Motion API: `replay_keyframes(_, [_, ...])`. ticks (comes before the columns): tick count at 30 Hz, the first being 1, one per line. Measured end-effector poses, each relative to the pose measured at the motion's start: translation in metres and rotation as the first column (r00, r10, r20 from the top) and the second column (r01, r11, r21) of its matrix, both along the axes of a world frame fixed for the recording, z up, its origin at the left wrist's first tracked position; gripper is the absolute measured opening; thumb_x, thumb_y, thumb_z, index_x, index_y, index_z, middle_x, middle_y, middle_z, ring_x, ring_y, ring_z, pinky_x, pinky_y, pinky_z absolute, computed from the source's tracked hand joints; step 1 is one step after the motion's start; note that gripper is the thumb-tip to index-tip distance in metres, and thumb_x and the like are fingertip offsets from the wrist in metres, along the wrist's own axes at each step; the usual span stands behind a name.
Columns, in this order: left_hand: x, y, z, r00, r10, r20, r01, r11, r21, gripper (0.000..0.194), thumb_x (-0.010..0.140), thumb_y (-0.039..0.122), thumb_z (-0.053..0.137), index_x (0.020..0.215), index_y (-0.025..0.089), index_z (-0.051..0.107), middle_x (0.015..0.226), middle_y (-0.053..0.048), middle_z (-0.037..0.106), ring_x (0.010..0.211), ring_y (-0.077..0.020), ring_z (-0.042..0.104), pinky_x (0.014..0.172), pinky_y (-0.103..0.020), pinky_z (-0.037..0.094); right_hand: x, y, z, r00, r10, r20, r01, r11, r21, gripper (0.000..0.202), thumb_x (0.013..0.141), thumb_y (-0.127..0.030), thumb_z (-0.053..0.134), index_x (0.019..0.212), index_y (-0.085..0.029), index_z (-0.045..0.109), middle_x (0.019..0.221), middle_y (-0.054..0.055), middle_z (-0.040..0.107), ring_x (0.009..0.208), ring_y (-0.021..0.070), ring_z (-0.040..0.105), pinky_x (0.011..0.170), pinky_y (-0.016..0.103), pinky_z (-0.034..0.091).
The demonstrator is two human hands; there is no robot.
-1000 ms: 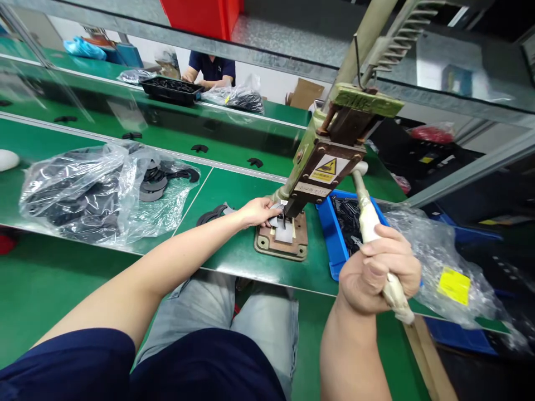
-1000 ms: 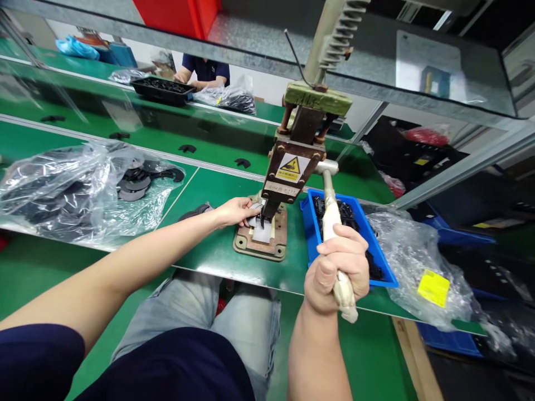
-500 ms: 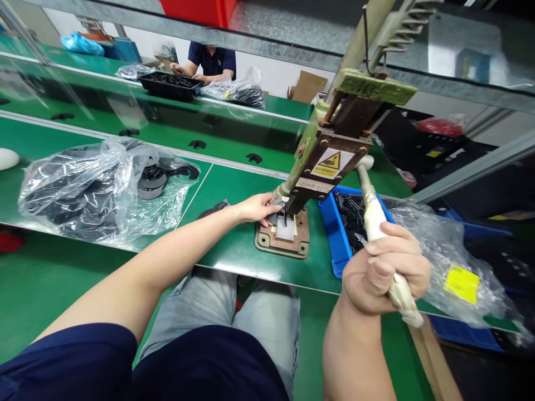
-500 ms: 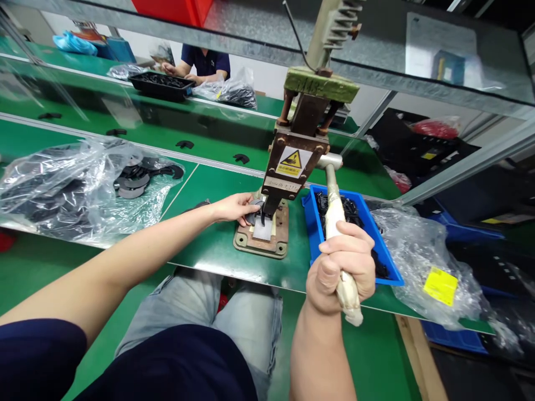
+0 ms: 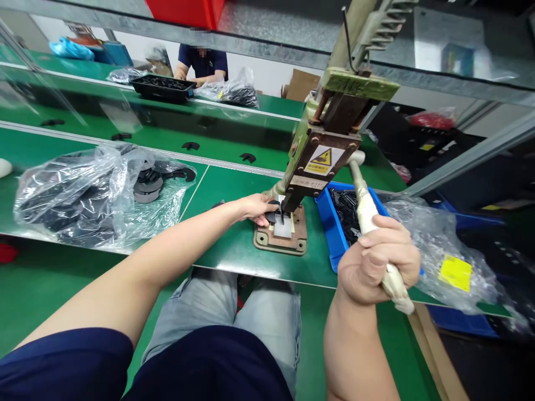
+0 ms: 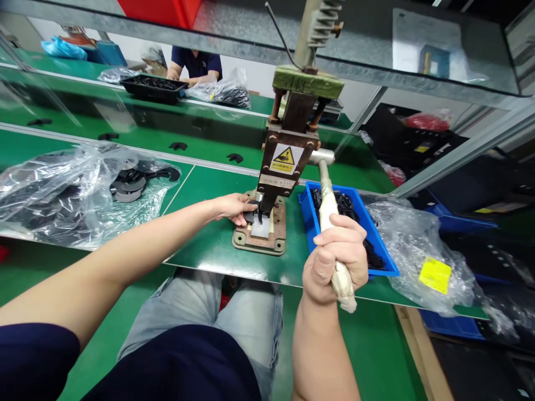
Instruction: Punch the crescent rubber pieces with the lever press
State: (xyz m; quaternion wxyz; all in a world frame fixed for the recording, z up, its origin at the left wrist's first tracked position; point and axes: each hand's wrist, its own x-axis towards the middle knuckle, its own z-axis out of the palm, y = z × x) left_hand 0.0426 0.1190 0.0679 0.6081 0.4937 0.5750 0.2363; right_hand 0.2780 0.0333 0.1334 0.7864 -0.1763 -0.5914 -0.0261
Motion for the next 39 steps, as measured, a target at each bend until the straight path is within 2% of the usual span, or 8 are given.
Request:
replay_keyframes(5, [0.0,-0.004,0.0,0.998,0.018,0.065,-0.016,1.0,-0.024,0.034,0.099,0.042,0.073,0.12,0.016,0.061,0.068,-0.003,0.072,0.048,-0.015,0.071,0.047,-0.017,0.054,0.0,0.006,0.02,0.999,0.043,-0.007,-0.042,0.998,0.043,0.036,0.09,-0.04,0.073,0.07,-0.02,0.05,0.064,-0.005,0.048,0.065,0.0127,0.054,0.09,0.046,0.052])
replay_keyframes(13, [-0.012,-0.04,-0.01,0.951,0.127,0.281,-0.16,0.982,0.1,0.043,0.095,0.057,0.073,0.098,0.019,0.056,0.072,-0.001,0.073,0.052,-0.0112,0.071,0.046,-0.014,0.052,0.014,0.036,0.116,0.972,0.097,0.216,-0.083,0.994,-0.07,0.044,0.098,-0.036,0.064,0.137,-0.017,0.061,0.135,0.013,0.055,0.125,0.0235,0.062,0.106,0.047,0.047])
replay_keyframes(17, [-0.032,-0.079,-0.001,0.926,0.1,0.365,-0.187,0.959,0.212,0.054,0.087,0.067,0.077,0.089,0.019,0.051,0.068,-0.002,0.072,0.052,-0.0131,0.07,0.044,-0.018,0.054,0.01,0.025,0.054,0.963,-0.251,0.101,0.26,0.961,-0.091,0.045,0.093,-0.031,0.072,0.135,-0.016,0.063,0.126,0.012,0.062,0.116,0.0223,0.064,0.103,0.043,0.05])
replay_keyframes(19, [-0.04,-0.1,0.005,0.922,0.08,0.378,-0.185,0.95,0.25,0.057,0.085,0.07,0.077,0.086,0.02,0.051,0.065,0.0,0.07,0.05,-0.0131,0.068,0.043,-0.019,0.054,0.0,0.011,-0.003,0.967,-0.106,0.232,0.189,0.911,-0.368,0.037,0.092,-0.033,0.074,0.125,-0.018,0.066,0.117,0.009,0.066,0.112,0.0215,0.066,0.104,0.043,0.053])
replay_keyframes(21, [-0.043,-0.12,0.008,0.924,0.07,0.376,-0.177,0.95,0.257,0.057,0.084,0.07,0.077,0.085,0.02,0.05,0.063,0.001,0.068,0.049,-0.0128,0.067,0.043,-0.02,0.054,-0.014,-0.008,-0.057,0.901,0.23,0.367,0.085,0.737,-0.67,0.04,0.091,-0.035,0.075,0.127,-0.02,0.065,0.114,0.007,0.071,0.108,0.0206,0.069,0.101,0.042,0.056])
replay_keyframes(24, [-0.041,-0.141,0.008,0.929,0.061,0.364,-0.16,0.955,0.25,0.056,0.084,0.069,0.077,0.084,0.02,0.05,0.065,0.003,0.066,0.05,-0.012,0.066,0.044,-0.021,0.056,-0.042,-0.033,-0.104,0.79,0.532,0.305,-0.061,0.563,-0.824,0.039,0.091,-0.037,0.076,0.126,-0.023,0.066,0.115,0.008,0.074,0.104,0.0205,0.07,0.096,0.039,0.058])
replay_keyframes(30, [-0.026,-0.163,0.007,0.921,0.048,0.388,-0.151,0.959,0.24,0.053,0.086,0.068,0.076,0.087,0.02,0.053,0.07,0.002,0.068,0.054,-0.012,0.067,0.047,-0.021,0.057,-0.074,-0.054,-0.112,0.835,0.498,0.234,-0.146,0.611,-0.779,0.017,0.097,-0.037,0.065,0.089,-0.022,0.063,0.089,0.004,0.068,0.083,0.0177,0.064,0.081,0.035,0.055])
replay_keyframes(39, [-0.02,-0.155,0.009,0.886,0.046,0.461,-0.089,0.993,0.072,0.058,0.081,0.07,0.079,0.087,0.022,0.049,0.068,0.001,0.068,0.05,-0.0126,0.064,0.047,-0.023,0.054,-0.067,-0.059,-0.104,0.809,0.446,0.383,-0.041,0.693,-0.72,0.012,0.103,-0.034,0.052,0.103,-0.024,0.058,0.098,0.007,0.069,0.089,0.0203,0.066,0.081,0.037,0.054])
